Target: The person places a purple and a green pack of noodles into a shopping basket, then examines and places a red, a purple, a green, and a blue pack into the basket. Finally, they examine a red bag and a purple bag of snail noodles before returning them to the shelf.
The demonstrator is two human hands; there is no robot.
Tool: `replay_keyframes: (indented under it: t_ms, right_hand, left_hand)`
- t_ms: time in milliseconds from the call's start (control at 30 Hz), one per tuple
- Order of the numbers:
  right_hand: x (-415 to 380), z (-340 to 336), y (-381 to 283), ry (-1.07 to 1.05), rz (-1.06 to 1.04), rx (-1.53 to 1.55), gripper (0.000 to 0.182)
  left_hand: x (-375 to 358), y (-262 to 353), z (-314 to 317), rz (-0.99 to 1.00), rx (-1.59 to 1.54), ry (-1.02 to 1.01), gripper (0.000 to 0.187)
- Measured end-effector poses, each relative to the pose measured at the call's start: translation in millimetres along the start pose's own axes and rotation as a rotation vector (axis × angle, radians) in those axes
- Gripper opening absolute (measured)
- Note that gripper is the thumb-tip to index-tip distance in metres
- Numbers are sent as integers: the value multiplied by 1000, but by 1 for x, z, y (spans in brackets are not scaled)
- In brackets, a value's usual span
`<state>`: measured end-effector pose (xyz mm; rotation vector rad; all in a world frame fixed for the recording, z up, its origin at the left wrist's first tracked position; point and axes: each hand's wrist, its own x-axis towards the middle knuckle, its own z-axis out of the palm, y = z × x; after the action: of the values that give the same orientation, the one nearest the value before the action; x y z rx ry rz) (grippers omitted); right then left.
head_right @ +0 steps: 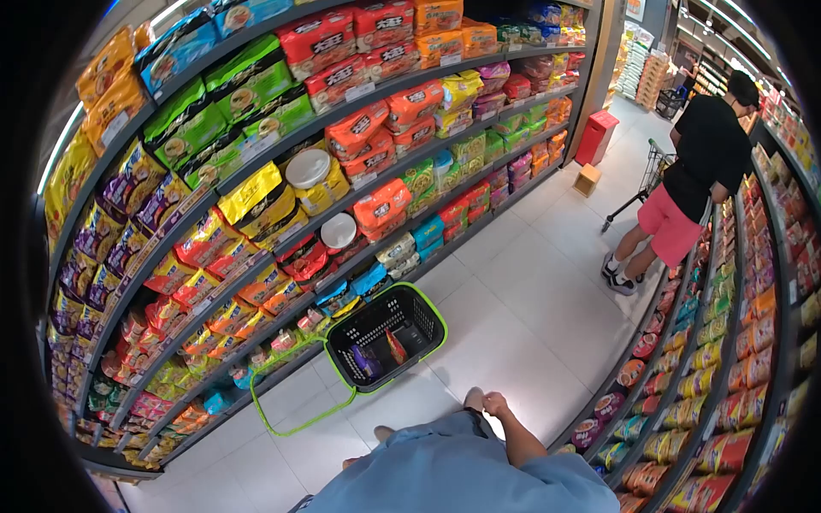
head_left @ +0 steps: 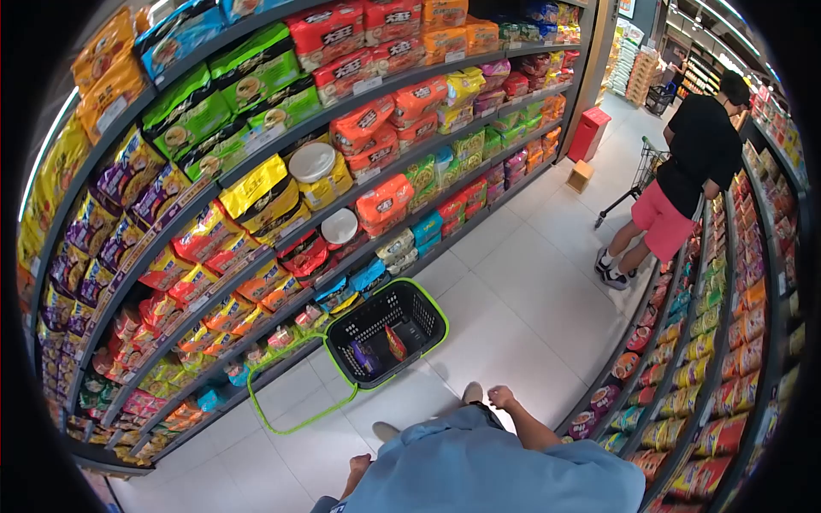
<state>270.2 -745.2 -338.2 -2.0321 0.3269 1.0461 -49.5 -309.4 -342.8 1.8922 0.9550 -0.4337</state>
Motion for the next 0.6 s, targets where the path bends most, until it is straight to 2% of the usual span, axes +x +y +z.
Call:
replay_keyframes:
  t_ms: [33, 67, 100, 167, 233, 367, 433, 600]
  right_hand:
    - [-2, -17, 8, 52, 19, 64, 28]
    - [3, -35, 20, 63, 81, 98, 25]
    - [3, -51, 30, 136, 112, 132, 22]
    - [11, -88, 62, 143, 168, 60, 23]
    - [15, -127, 75, 132, 275, -6, 23]
    - [32, -179, 78, 127, 294, 50, 25]
    - [41, -192, 75, 233, 150, 232, 25]
    - [70, -195, 55, 225, 182, 365, 20]
  left_hand:
    - [24, -11, 25, 261, 300, -76, 20]
    - [7, 32, 26, 50, -148, -173, 24]
    - [4, 71, 36, 39, -143, -161, 24]
    - [-14, 150, 50, -197, -154, 72, 20]
    - [-8, 189, 60, -259, -262, 86, 28]
    - [21, 226, 77, -274, -297, 75, 31]
    - [29, 249, 79, -293, -236, 31, 31]
    - [72, 290, 85, -418, -181, -32, 29]
